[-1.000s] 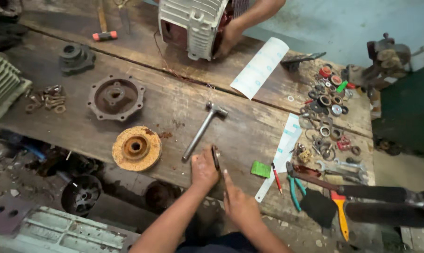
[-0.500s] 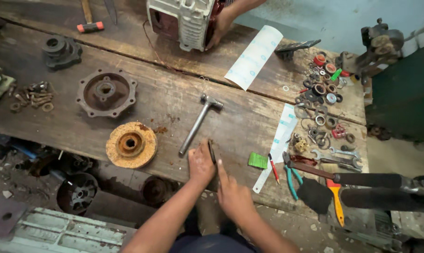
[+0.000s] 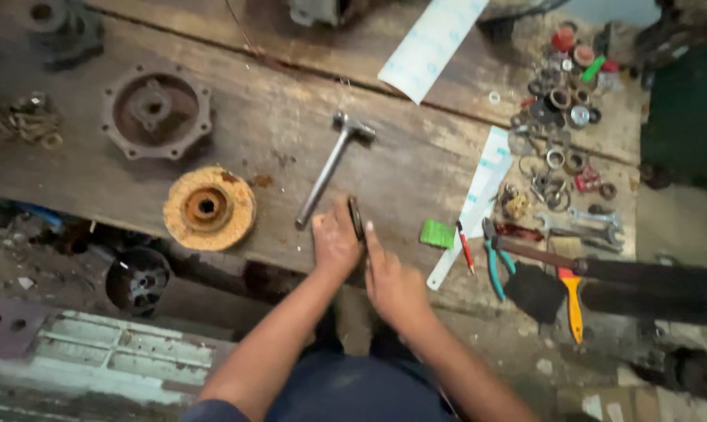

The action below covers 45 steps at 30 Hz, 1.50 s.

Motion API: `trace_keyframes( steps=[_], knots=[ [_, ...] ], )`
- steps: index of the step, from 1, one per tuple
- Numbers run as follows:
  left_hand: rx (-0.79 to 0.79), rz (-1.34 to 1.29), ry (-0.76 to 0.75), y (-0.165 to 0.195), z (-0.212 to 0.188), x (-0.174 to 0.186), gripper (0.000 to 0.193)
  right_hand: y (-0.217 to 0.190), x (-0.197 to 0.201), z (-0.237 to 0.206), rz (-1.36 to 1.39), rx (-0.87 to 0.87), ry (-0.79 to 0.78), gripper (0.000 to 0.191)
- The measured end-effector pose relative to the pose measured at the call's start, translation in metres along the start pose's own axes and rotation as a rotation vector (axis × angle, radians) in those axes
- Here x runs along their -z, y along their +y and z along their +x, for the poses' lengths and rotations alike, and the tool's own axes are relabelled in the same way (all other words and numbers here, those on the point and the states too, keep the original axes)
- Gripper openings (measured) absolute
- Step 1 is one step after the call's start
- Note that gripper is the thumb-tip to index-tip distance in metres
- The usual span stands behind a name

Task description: The person holds a circular metal component on a workbench and repeatedly files its edge with a hand file, rotating the part to work around it, then sets the file down and touches the part with their fingers.

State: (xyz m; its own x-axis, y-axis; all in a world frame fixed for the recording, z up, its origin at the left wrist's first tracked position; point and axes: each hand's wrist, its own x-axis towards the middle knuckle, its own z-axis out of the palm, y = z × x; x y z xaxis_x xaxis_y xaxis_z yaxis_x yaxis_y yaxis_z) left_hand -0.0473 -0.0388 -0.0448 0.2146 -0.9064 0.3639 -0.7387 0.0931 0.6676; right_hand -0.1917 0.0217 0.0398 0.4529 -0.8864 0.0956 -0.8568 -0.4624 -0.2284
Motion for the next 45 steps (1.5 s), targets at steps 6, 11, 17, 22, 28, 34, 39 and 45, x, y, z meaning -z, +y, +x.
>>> trace_keyframes(
  steps=[6,11,17,22,28,34,39,45],
  knots=[
    [-0.021,0.012,0.024,-0.002,-0.004,-0.002,0.056,-0.003,0.003,-0.005,-0.047,0.008,-0.058,0.073],
    [0.044,0.036,-0.064,-0.001,-0.007,-0.006,0.063,-0.001,0.001,-0.005,0.009,0.033,0.026,0.069],
    [0.036,0.012,-0.031,-0.003,-0.003,-0.007,0.060,-0.002,0.000,0.002,-0.044,-0.006,0.011,0.069],
    [0.091,0.048,-0.105,-0.003,-0.004,-0.006,0.065,-0.001,-0.003,0.003,-0.048,0.023,0.000,0.072],
    [0.054,0.017,-0.078,-0.004,-0.005,-0.005,0.060,-0.004,-0.004,0.004,-0.087,0.018,-0.013,0.069],
    [-0.076,0.112,0.031,-0.005,-0.009,-0.005,0.067,-0.001,-0.008,0.004,-0.042,0.035,0.054,0.072],
    [-0.034,0.031,-0.013,-0.005,-0.008,-0.005,0.066,0.002,-0.017,0.000,-0.124,0.078,0.087,0.074],
    [-0.024,0.158,-0.029,-0.004,-0.007,-0.004,0.073,-0.003,-0.010,0.001,0.011,0.025,0.051,0.070]
  ],
)
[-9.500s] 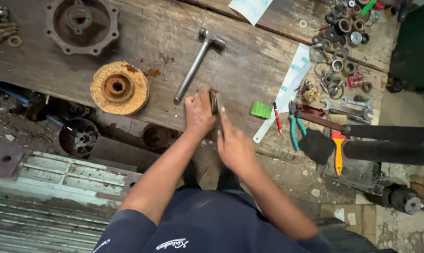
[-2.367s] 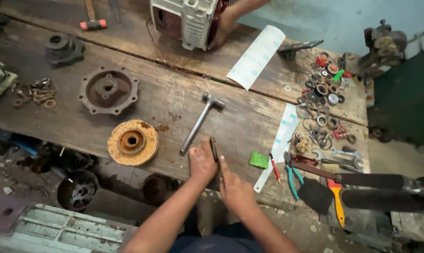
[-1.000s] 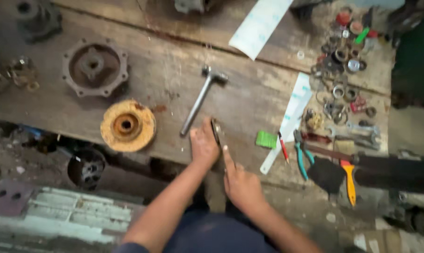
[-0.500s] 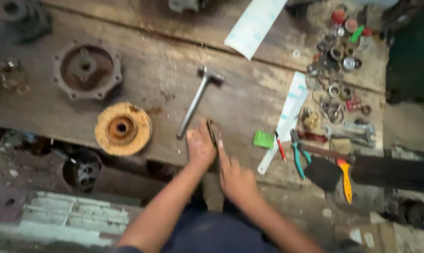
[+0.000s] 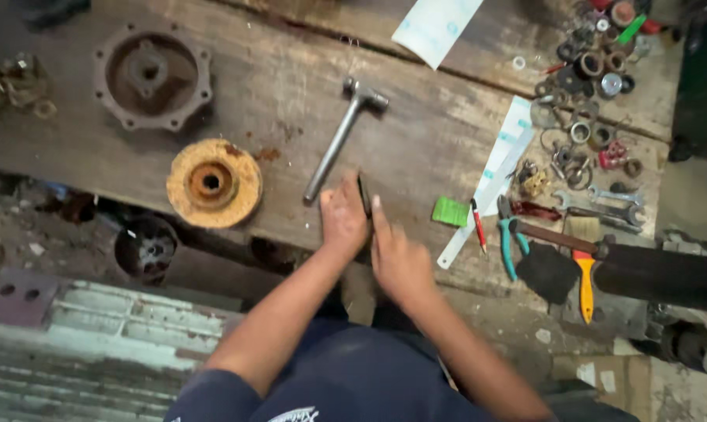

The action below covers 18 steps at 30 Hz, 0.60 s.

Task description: The person holds a circular metal component on a workbench and repeatedly files its edge with a hand file, rotating the part to work around it, then sets the file down and touches the part with their fingers.

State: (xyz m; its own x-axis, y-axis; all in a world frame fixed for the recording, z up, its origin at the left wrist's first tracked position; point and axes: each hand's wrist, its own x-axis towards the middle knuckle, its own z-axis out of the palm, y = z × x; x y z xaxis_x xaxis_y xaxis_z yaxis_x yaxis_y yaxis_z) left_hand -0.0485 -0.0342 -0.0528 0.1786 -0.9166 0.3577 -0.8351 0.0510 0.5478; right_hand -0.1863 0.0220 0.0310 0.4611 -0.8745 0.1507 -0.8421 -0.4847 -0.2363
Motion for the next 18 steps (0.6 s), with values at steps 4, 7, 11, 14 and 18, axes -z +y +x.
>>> trace_keyframes(
  steps=[4,7,11,14,18],
  knots=[
    [0.025,-0.121,-0.021,-0.001,0.001,0.001,0.074,0.000,-0.002,0.008,-0.105,-0.016,0.014,0.071],
    [0.050,0.008,-0.049,0.000,0.002,0.003,0.061,0.002,-0.008,0.002,-0.053,-0.026,-0.034,0.070],
    [-0.028,-0.115,0.009,-0.001,0.005,0.002,0.079,0.015,0.003,-0.026,0.111,-0.165,-0.326,0.075],
    [0.028,-0.091,-0.065,0.000,0.005,0.004,0.081,0.036,0.018,-0.038,0.361,-0.326,-0.292,0.069],
    [-0.014,-0.148,-0.070,0.006,0.002,0.010,0.086,0.055,0.020,-0.031,0.957,-0.327,-0.030,0.066]
  ],
)
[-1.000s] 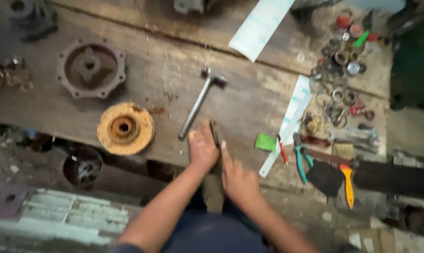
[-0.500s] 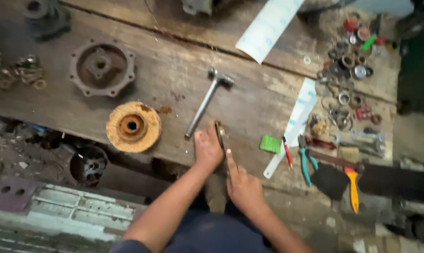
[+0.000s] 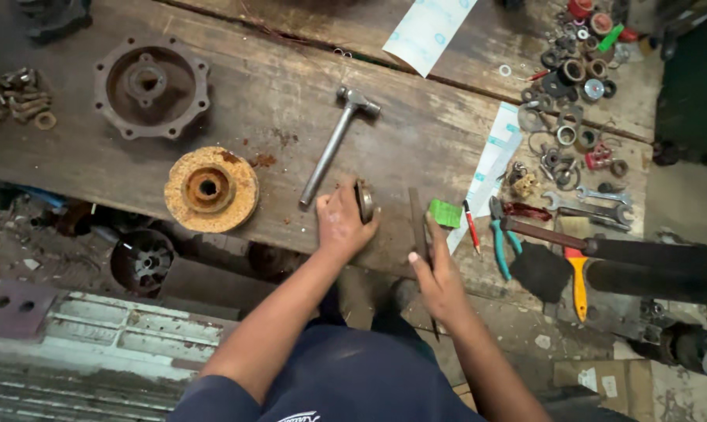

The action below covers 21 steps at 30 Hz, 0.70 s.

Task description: The person holds a circular metal component on a workbench and repeatedly files its edge with a hand file, rotating the part to work around it, then sets the file down and touches the part with their fingers.

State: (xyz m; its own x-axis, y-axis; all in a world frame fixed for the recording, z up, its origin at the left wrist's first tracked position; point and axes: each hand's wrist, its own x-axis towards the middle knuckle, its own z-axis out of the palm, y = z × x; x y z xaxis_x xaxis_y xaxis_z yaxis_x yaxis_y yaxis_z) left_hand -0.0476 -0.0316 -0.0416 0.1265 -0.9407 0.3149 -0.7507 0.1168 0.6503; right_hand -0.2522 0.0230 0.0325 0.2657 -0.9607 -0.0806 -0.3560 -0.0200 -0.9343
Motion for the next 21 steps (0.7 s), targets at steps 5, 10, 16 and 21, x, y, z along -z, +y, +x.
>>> trace_keyframes(
  steps=[5,10,16,21],
  knots=[
    [-0.057,0.043,-0.023,0.016,-0.012,0.001,0.086,0.013,-0.020,0.032,0.039,0.100,0.054,0.049],
    [-0.018,-0.004,-0.074,0.019,-0.016,0.002,0.085,0.020,-0.037,0.052,0.138,-0.281,0.114,0.056],
    [-0.104,-0.047,-0.050,0.008,-0.012,0.008,0.092,0.024,-0.044,0.069,-0.060,0.100,0.123,0.050],
    [-0.126,-0.044,-0.126,0.005,-0.008,0.014,0.102,0.020,-0.044,0.080,-0.045,0.006,0.126,0.051]
  ],
)
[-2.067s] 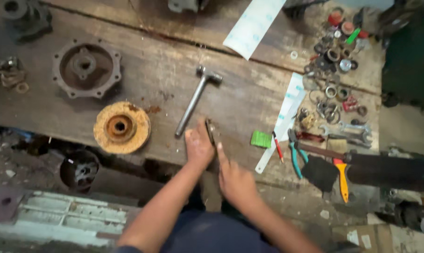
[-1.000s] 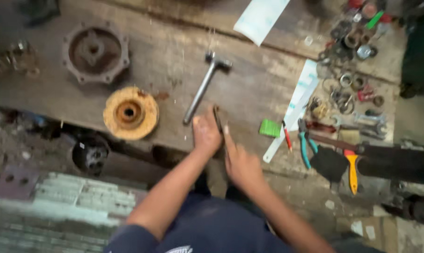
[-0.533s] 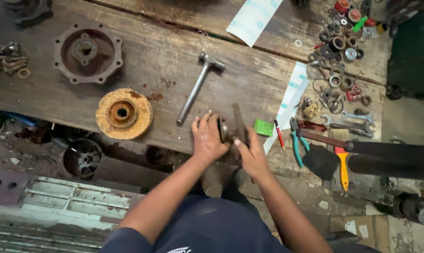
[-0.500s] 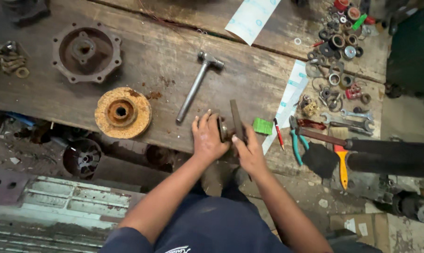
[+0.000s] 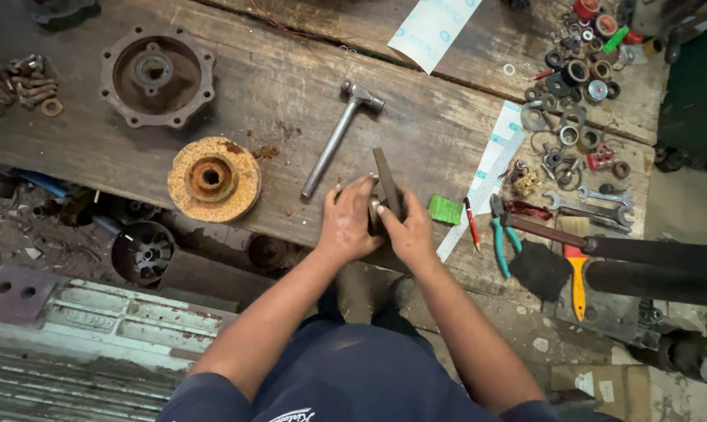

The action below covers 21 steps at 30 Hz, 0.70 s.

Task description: The person holds a circular metal component on a workbench and repeatedly files its edge with a hand file, rotating the part to work around it, then sets the file down and touches the part with their fingers.

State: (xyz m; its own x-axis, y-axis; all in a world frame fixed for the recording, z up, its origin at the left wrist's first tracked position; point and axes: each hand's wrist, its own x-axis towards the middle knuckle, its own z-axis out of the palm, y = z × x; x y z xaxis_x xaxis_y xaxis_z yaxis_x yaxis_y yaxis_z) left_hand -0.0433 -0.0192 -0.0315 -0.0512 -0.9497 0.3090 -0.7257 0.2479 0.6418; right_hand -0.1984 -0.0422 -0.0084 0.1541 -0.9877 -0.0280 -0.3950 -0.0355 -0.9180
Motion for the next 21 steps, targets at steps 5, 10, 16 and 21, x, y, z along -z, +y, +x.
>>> trace_keyframes(
  steps=[5,10,16,21],
  knots=[
    [0.113,0.005,-0.066,0.000,0.002,0.000,0.106,-0.013,0.020,-0.024,-0.142,0.082,0.013,0.059],
    [0.117,0.045,-0.044,0.001,0.004,-0.007,0.103,-0.018,0.036,-0.078,-0.474,0.187,-0.123,0.058],
    [0.075,0.108,0.032,0.005,0.005,-0.018,0.098,-0.015,0.025,-0.087,-0.790,0.166,-0.116,0.063],
    [0.093,0.057,-0.003,0.003,0.003,-0.018,0.100,-0.023,0.018,-0.076,-0.876,0.197,-0.137,0.065]
  ],
)
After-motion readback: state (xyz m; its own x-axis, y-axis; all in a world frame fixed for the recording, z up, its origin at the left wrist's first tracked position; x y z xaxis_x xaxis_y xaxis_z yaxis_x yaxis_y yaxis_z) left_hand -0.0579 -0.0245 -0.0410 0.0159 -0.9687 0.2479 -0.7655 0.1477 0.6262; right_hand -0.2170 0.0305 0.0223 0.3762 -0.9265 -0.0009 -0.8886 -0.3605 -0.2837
